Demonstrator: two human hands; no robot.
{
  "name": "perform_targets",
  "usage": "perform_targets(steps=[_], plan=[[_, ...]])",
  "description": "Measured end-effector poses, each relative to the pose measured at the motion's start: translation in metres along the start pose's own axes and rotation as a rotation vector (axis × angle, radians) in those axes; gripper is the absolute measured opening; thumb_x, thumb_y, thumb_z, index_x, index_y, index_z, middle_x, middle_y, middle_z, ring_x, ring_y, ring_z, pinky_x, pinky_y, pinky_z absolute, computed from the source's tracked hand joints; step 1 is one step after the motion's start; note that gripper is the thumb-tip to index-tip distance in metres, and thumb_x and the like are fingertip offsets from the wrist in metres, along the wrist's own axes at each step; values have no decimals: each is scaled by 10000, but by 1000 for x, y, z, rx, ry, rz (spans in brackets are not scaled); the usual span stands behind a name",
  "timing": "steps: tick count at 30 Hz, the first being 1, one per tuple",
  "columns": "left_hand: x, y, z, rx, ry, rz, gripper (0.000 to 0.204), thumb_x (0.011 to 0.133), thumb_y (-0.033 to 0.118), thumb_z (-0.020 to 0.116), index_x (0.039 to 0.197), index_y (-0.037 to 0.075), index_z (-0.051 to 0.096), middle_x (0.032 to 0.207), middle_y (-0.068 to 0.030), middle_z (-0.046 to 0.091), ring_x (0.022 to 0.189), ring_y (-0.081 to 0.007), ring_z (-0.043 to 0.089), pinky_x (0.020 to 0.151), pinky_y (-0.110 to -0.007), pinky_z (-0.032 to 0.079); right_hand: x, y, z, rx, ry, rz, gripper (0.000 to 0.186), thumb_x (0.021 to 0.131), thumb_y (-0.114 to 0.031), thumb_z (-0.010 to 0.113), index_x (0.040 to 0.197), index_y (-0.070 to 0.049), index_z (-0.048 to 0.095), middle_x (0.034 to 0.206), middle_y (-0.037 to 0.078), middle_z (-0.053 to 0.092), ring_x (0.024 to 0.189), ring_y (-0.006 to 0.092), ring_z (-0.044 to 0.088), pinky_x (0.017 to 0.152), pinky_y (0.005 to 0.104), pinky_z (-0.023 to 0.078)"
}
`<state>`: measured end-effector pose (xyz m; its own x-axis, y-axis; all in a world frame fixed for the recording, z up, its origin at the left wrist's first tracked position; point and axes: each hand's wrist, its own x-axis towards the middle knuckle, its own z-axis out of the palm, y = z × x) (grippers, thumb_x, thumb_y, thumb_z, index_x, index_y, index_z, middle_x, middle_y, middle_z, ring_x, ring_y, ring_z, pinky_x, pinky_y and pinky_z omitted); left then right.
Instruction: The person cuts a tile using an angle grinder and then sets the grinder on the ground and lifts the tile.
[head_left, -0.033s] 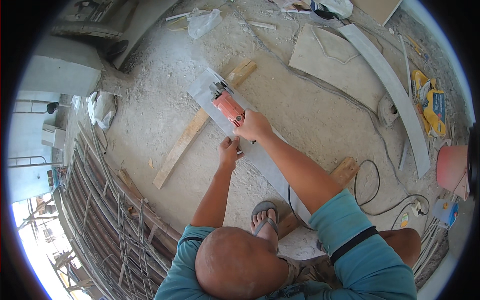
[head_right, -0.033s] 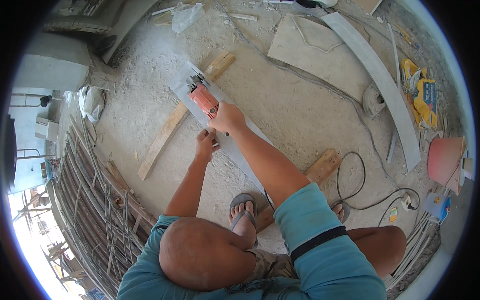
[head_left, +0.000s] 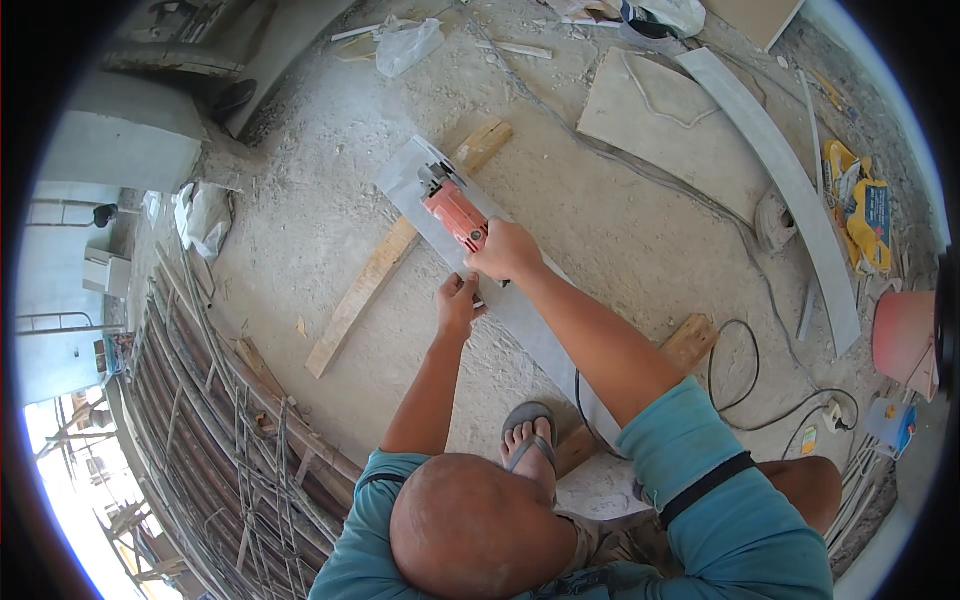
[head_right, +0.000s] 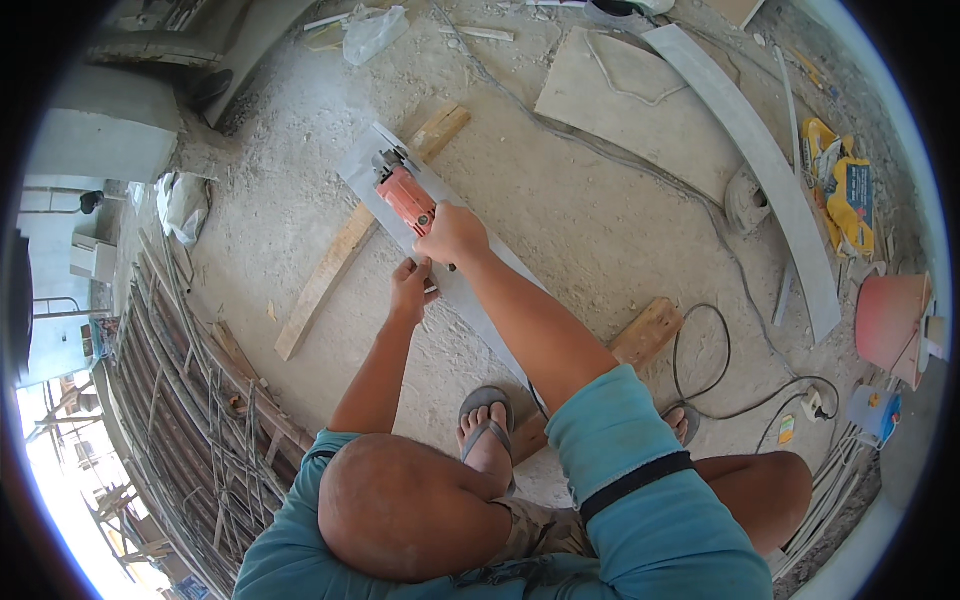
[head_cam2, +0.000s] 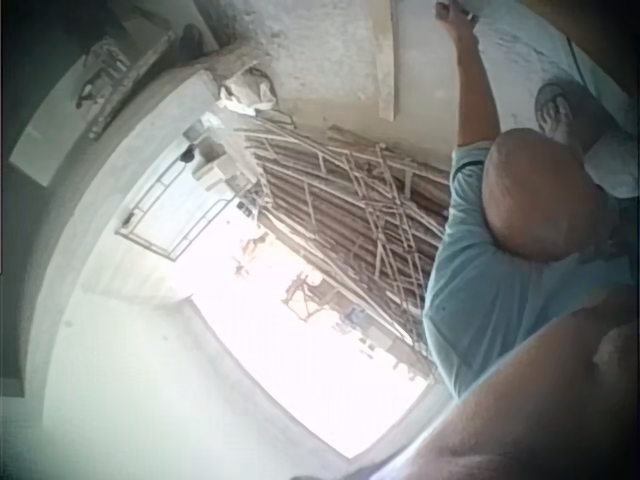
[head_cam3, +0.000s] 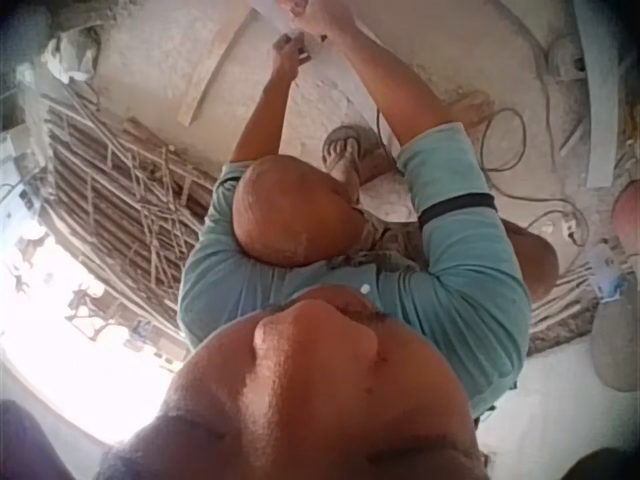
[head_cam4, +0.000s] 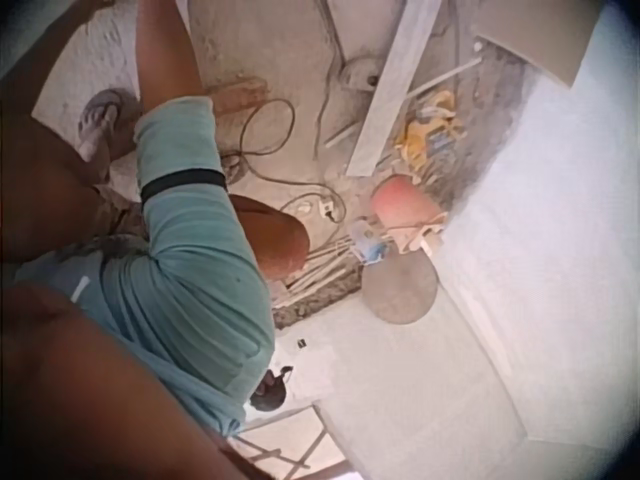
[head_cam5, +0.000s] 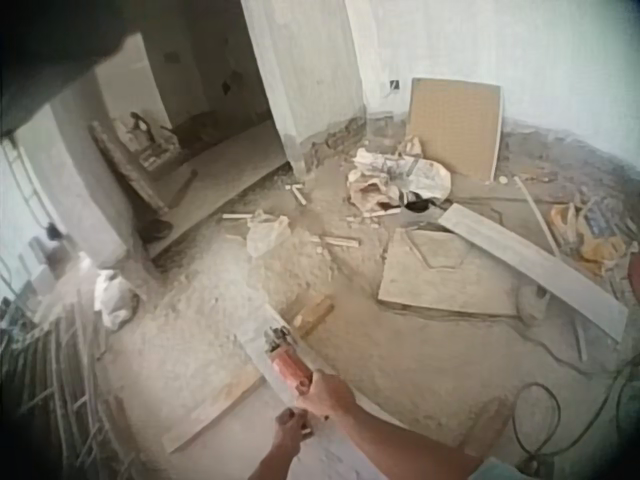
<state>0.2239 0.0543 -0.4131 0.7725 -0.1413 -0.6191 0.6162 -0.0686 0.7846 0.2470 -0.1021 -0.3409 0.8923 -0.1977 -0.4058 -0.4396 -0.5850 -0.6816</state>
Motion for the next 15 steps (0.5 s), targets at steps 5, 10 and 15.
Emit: perform_targets(steps=[5, 10, 15], plan=[[2, -2, -2, 19, 11, -1, 202, 968, 237, 578, 1022, 42, 578, 905, -27, 620, 766, -132, 627, 672, -352, 580, 6, -3, 0, 10, -9, -16, 524, 638, -305, 741, 1023, 26, 608, 959, 236, 680, 922, 380, 669, 805, 435, 532], [3, -3, -1, 20, 14, -3, 205, 968, 240, 576, 1035, 46, 580, 896, -24, 618, 751, -126, 622, 656, -339, 574, -1, 8, -1, -34, 6, -18, 501, 625, -268, 736, 1016, 20, 615, 954, 219, 689, 917, 362, 679, 802, 420, 544], [2, -2, -2, 1, 20, 11, 205, 972, 242, 566, 1044, 50, 581, 885, -18, 619, 741, -120, 621, 647, -327, 568, -12, 10, -4, -30, -10, -14, 516, 618, -272, 745, 1020, 21, 608, 940, 221, 687, 904, 363, 680, 794, 421, 544]])
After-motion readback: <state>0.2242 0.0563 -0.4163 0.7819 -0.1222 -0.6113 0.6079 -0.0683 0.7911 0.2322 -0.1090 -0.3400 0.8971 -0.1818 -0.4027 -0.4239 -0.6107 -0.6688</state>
